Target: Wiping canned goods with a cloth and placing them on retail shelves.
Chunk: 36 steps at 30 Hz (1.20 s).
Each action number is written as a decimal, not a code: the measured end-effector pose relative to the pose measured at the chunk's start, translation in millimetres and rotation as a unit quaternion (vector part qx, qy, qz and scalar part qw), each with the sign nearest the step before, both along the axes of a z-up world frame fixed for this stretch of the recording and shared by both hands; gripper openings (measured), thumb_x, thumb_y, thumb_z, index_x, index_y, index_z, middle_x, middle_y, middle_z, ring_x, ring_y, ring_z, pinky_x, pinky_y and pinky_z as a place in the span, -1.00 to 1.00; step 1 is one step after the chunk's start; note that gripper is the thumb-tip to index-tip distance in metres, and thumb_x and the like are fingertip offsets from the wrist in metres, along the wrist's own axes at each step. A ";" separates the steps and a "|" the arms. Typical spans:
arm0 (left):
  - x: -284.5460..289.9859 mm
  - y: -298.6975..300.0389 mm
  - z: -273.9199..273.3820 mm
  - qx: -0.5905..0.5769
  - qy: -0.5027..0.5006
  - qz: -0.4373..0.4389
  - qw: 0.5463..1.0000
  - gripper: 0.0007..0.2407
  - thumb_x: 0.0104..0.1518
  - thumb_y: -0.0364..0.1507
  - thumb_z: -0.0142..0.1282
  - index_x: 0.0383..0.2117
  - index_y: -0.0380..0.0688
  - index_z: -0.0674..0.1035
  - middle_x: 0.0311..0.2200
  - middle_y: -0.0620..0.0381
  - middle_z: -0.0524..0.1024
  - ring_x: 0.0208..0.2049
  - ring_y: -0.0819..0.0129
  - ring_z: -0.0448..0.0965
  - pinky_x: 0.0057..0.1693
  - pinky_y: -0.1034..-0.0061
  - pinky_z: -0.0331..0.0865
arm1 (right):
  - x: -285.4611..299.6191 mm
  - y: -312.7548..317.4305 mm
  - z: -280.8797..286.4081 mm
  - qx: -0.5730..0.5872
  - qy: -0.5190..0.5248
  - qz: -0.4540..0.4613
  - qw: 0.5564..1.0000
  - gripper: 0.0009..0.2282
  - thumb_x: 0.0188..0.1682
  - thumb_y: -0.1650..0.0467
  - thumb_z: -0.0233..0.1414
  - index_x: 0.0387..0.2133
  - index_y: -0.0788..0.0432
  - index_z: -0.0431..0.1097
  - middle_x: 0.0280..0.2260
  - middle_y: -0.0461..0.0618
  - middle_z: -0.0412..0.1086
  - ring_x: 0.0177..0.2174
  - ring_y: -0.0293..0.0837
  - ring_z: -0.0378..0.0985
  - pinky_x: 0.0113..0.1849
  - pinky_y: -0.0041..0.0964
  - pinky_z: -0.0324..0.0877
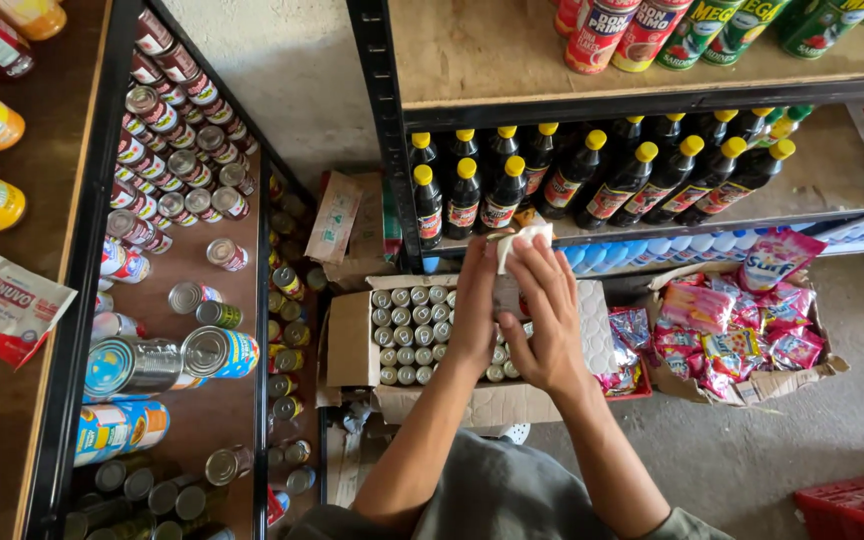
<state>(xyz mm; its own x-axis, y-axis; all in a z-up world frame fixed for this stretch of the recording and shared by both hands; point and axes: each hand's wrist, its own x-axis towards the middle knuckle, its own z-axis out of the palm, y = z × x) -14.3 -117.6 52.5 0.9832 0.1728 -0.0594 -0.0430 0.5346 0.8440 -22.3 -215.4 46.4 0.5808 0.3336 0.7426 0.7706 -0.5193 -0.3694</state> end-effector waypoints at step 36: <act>-4.6 1.3 53.3 -0.109 0.005 0.021 0.994 -0.75 0.33 -0.23 -0.05 -0.27 -0.12 0.56 -0.35 0.20 0.47 -0.33 0.45 0.50 -0.15 0.54 0.40 | -6.2 6.3 -13.0 0.032 0.016 0.038 0.999 -0.51 0.18 0.17 -0.28 0.15 0.29 0.34 0.22 0.24 0.26 0.31 0.29 0.12 0.28 0.16 -0.06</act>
<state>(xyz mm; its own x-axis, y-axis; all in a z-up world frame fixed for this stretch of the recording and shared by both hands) -19.0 -116.2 105.8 0.9745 0.1958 -0.1100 -0.0614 0.7033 0.7082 -28.5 -209.1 33.4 0.5794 0.3297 0.7454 0.7940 -0.4348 -0.4248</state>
